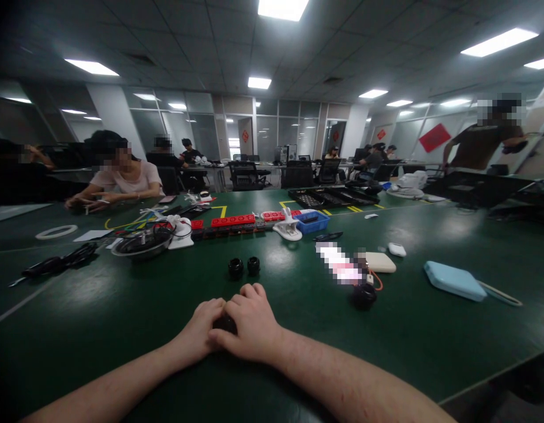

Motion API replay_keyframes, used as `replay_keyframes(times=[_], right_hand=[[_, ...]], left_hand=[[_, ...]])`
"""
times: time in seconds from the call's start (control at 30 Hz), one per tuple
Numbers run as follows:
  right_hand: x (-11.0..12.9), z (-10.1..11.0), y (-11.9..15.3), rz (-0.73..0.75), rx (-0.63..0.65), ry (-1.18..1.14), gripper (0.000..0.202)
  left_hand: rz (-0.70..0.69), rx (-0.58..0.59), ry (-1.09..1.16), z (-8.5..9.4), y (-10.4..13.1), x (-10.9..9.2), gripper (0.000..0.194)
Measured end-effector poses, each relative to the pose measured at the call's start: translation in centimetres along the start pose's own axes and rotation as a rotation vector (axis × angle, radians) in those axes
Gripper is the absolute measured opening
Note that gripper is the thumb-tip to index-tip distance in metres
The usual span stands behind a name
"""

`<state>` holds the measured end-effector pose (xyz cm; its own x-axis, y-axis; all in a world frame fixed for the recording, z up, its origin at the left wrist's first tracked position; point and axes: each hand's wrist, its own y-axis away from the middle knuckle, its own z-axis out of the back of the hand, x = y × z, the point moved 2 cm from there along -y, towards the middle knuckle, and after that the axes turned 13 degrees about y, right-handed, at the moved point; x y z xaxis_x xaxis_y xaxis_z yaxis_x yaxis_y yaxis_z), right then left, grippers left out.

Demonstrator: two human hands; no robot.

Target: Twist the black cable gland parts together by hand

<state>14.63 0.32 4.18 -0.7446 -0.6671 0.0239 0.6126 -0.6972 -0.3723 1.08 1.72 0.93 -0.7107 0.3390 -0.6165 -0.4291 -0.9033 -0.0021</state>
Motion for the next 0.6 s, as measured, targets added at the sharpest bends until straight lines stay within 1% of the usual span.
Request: replay_keyframes(times=[0.13,0.23,0.33,0.47,0.6], right_hand=[[0.2,-0.2,0.0,0.098,-0.037,0.043,0.036],[0.5,-0.5,0.1,0.180,-0.048,0.083,0.037],[0.9,-0.7,0.3,0.261,-0.049,0.133,0.039],[1.3,-0.8,0.6,0.290,-0.056,0.166,0.039],[1.4,-0.7,1.1,0.290,-0.071,0.133,0.034]], left_hand=[[0.068,-0.009,0.002,0.0,-0.2,0.0,0.018],[0.064,-0.024,-0.013,-0.4,-0.5,0.2,0.021],[0.049,-0.050,0.014,-0.6,-0.5,0.4,0.017],[0.003,-0.061,0.070,-0.6,-0.3,0.3,0.012],[-0.018,-0.047,0.045,-0.3,0.0,-0.1,0.009]])
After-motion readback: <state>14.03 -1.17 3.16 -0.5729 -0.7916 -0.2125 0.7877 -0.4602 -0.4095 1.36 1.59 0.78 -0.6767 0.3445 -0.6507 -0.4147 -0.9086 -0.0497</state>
